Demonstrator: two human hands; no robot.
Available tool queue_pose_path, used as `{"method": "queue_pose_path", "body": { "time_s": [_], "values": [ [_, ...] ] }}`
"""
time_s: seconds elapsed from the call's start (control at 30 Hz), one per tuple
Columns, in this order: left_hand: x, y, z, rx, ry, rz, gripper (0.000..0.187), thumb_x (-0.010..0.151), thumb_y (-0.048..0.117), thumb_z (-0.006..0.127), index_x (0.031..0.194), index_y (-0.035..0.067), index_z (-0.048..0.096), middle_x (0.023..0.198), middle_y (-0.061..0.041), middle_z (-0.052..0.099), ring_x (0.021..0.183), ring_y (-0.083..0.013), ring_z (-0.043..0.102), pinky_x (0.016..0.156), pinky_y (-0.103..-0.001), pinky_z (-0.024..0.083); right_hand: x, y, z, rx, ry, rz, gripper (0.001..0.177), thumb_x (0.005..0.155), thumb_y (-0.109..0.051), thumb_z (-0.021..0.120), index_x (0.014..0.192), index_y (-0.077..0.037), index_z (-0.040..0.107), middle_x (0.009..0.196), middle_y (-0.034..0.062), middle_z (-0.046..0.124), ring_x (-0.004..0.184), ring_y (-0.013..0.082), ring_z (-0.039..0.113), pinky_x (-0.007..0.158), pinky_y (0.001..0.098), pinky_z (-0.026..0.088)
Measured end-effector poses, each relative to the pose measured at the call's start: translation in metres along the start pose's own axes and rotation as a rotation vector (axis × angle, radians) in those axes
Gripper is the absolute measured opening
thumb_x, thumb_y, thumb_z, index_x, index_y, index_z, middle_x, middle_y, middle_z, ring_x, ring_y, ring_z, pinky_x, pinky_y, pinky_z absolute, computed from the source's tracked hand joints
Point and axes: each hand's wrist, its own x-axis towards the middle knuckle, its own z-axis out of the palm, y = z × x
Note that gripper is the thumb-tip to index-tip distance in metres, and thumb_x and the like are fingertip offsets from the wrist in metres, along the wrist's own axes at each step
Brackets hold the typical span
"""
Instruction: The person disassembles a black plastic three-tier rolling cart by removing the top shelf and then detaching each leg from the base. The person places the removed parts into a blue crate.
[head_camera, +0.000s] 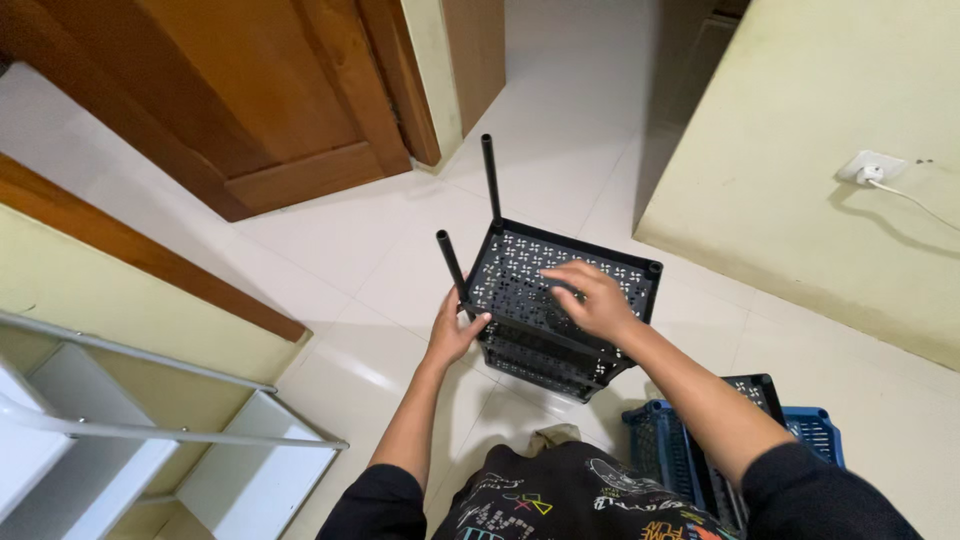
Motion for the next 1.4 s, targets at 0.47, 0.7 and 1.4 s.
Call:
{"method": "queue_pose_path", "body": {
  "time_s": [0.47,0.7,1.4],
  "values": [
    [-0.026,0.007,0.031,0.217,-0.160,-0.137,0.058,0.082,0.003,0.074,0.137,0.009,0.056,0.140,-0.013,0.058,0.108,-0.0303,0.068,0.087,-0.039,0.057,0.019,-0.050,0.132,0.555,-0.017,0.388,0.025,0.106,-0.028,0.059,0.108,-0.003,0.063,0.085,0.0069,0.063,0.078,0.0117,0.058,0.071,0.0294,0.051],
    [-0.019,0.013,0.034,0.291,-0.226,-0.136,0.048,0.082,0.011,0.078,0.128,0.011,0.064,0.139,-0.012,0.059,0.093,-0.0273,0.076,0.080,-0.039,0.059,0.024,-0.015,0.147,0.751,-0.063,0.383,0.041,0.106,-0.034,0.056,0.078,-0.005,0.063,0.067,-0.0018,0.061,0.061,0.0047,0.055,0.055,0.0247,0.046],
    [-0.023,0.009,0.031,0.296,-0.210,0.007,0.046,0.077,0.008,0.078,0.122,0.008,0.067,0.129,-0.008,0.064,0.091,-0.0225,0.075,0.079,-0.038,0.059,0.008,-0.071,0.124,0.751,0.240,0.437,0.017,0.104,-0.017,0.052,0.116,-0.007,0.059,0.092,-0.0036,0.059,0.075,0.0036,0.051,0.066,0.0220,0.049]
  ]
}}
